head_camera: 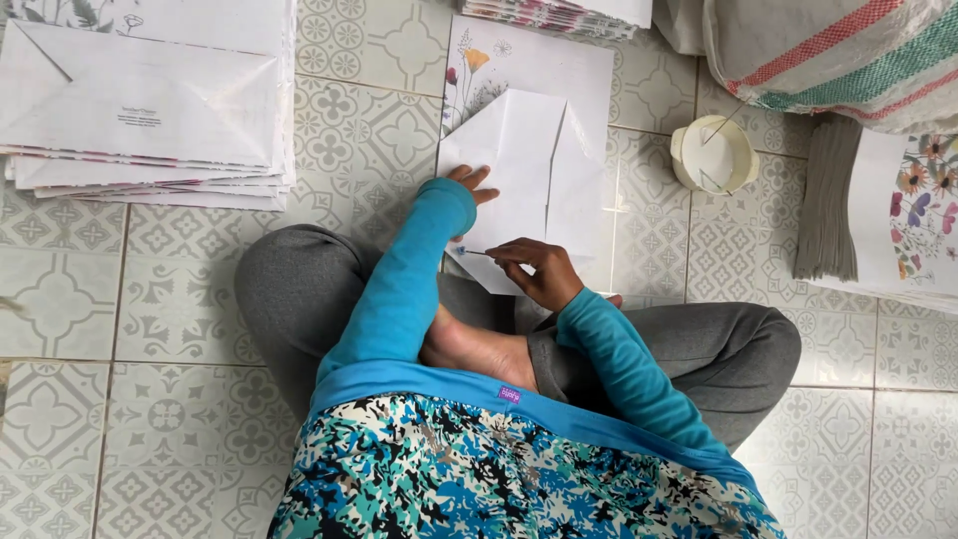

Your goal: Folding pre-printed paper sheets and applying glue to the edges to create envelopes.

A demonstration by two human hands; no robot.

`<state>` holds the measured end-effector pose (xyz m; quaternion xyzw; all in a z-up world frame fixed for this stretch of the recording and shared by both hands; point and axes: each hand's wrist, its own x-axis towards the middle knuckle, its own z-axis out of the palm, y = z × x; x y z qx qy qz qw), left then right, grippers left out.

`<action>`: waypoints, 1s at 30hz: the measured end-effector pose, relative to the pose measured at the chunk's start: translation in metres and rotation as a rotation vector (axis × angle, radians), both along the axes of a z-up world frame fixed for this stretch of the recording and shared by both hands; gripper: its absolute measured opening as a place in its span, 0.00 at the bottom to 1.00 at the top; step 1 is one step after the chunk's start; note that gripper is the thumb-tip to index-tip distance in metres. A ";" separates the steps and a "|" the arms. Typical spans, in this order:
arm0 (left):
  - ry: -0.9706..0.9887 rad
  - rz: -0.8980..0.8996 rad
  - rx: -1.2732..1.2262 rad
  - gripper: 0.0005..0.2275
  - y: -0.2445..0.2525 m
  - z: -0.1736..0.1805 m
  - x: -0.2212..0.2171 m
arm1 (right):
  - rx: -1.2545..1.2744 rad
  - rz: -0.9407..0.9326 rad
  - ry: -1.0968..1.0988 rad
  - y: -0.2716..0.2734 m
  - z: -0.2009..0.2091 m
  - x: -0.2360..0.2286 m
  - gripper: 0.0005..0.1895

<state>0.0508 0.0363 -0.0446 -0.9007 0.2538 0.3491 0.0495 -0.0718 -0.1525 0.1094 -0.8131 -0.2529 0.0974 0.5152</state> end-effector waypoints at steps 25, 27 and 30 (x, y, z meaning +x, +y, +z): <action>-0.033 -0.048 -0.244 0.41 0.015 -0.027 0.020 | -0.076 0.068 -0.070 0.022 -0.041 0.014 0.10; 0.000 -0.068 -0.213 0.41 0.017 -0.014 0.021 | -0.198 0.014 -0.061 0.025 -0.036 0.016 0.09; -0.042 -0.063 -0.173 0.44 0.014 -0.011 0.016 | -0.305 0.009 -0.093 0.022 -0.038 0.012 0.07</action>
